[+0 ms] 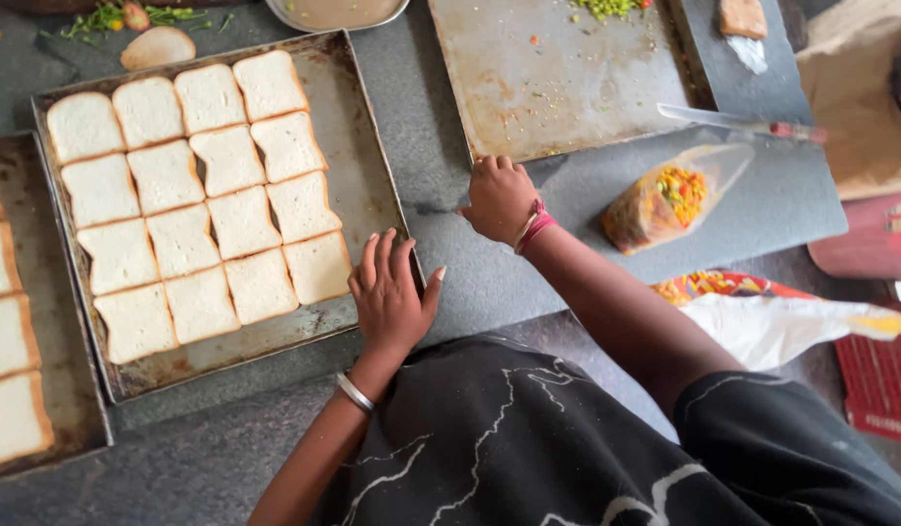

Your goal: The person empties a bag of prepared filling onto a metal tray and mixes it by hand with chopped vegetables to prepare a stuffing.

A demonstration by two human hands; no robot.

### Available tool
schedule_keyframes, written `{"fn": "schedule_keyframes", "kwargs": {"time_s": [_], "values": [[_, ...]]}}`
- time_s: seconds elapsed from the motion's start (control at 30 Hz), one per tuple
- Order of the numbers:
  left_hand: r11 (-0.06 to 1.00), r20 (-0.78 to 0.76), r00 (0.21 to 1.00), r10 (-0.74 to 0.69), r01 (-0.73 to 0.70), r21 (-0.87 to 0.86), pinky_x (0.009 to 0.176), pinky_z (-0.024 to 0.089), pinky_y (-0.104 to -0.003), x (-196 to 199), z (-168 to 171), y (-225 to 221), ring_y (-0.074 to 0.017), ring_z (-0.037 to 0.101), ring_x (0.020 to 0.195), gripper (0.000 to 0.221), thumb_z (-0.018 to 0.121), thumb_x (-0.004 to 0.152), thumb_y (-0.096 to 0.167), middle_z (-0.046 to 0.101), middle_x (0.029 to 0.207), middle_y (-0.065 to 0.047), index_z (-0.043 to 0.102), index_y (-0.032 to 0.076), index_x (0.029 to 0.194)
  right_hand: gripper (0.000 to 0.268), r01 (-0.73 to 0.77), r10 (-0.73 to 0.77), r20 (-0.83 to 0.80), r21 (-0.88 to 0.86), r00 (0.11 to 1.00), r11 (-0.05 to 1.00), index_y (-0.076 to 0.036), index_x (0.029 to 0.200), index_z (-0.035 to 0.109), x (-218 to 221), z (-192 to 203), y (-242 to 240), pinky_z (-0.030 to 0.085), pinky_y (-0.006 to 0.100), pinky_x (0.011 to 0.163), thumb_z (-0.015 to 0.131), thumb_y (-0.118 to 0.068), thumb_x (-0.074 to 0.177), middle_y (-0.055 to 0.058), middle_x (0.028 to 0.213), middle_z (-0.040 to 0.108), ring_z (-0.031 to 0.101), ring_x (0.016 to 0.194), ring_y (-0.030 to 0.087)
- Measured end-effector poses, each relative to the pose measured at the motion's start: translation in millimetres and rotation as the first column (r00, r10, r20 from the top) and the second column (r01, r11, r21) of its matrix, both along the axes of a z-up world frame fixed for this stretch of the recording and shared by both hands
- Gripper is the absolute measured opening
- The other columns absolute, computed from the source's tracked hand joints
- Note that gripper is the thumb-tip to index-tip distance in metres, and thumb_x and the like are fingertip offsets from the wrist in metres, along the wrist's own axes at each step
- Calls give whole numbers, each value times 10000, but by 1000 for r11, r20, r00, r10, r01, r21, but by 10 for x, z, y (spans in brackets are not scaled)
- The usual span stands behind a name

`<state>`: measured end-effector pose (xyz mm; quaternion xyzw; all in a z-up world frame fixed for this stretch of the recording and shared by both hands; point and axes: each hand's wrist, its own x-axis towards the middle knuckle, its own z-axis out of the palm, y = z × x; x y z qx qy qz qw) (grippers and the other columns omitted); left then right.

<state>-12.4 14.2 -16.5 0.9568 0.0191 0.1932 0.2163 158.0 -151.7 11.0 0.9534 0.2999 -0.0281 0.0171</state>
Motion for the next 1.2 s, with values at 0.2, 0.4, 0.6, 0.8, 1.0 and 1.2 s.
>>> {"fn": "schedule_keyframes", "kwargs": {"time_s": [0.2, 0.4, 0.6, 0.8, 1.0, 1.2], "values": [[991, 32, 991, -130, 130, 3, 1098, 323, -573, -71, -24, 64, -388, 389, 1448, 582, 585, 1004, 532, 493, 1514, -189, 561, 78, 1367, 895, 150, -142, -52, 217, 989, 965, 105, 1413, 490, -595, -43, 57, 452, 464, 1010, 815, -438, 780, 214, 1312, 558, 501, 1290, 367], [973, 34, 972, -231, 232, -16, 1098, 315, -581, -95, 43, 98, -409, 387, 1437, 591, 629, 989, 492, 457, 1530, -208, 534, 69, 1391, 788, 25, -41, 15, 582, 999, 813, -7, 1534, 471, -1259, 33, -192, 336, 490, 1211, 821, -254, 873, 243, 1577, 425, 348, 1503, 413], [925, 39, 934, -356, 358, -131, 1095, 368, -534, 90, 261, -95, -400, 455, 1342, 568, 712, 926, 335, 498, 1427, -202, 551, 26, 1375, 1152, 228, -670, 316, 772, 671, 593, 11, 1624, 133, -1543, -58, -1201, 317, 428, 1229, 949, -373, 906, 284, 1623, 301, 308, 1530, 378], [900, 59, 908, -414, 418, -125, 1027, 458, -471, 702, 257, -491, -365, 541, 1231, 453, 742, 894, 210, 565, 1313, -171, 609, 24, 1284, 843, 342, -718, 240, 752, 654, 563, 33, 1589, 389, -981, -315, -2065, 280, 492, 1238, 884, -272, 979, 220, 1615, 413, 345, 1506, 386], [948, -12, 952, -307, 305, -88, 764, 545, -439, 1128, 55, -755, -324, 664, 943, 154, 721, 915, 172, 672, 993, -105, 666, 70, 1016, 211, 236, -673, -104, 966, 732, 108, 13, 1224, 691, -643, -365, -2306, 445, 285, 1078, 653, -155, 1103, 93, 1406, 553, 558, 1256, 186], [973, -14, 976, -219, 217, -75, 631, 541, -436, 1094, 30, -788, -294, 679, 804, 151, 734, 909, 191, 653, 831, -67, 649, 105, 817, 254, 90, -492, -189, 972, 850, -218, -22, 1076, 673, -570, -96, -2690, 478, 285, 1045, 550, -232, 1147, 41, 1170, 646, 579, 1106, 131]]}}
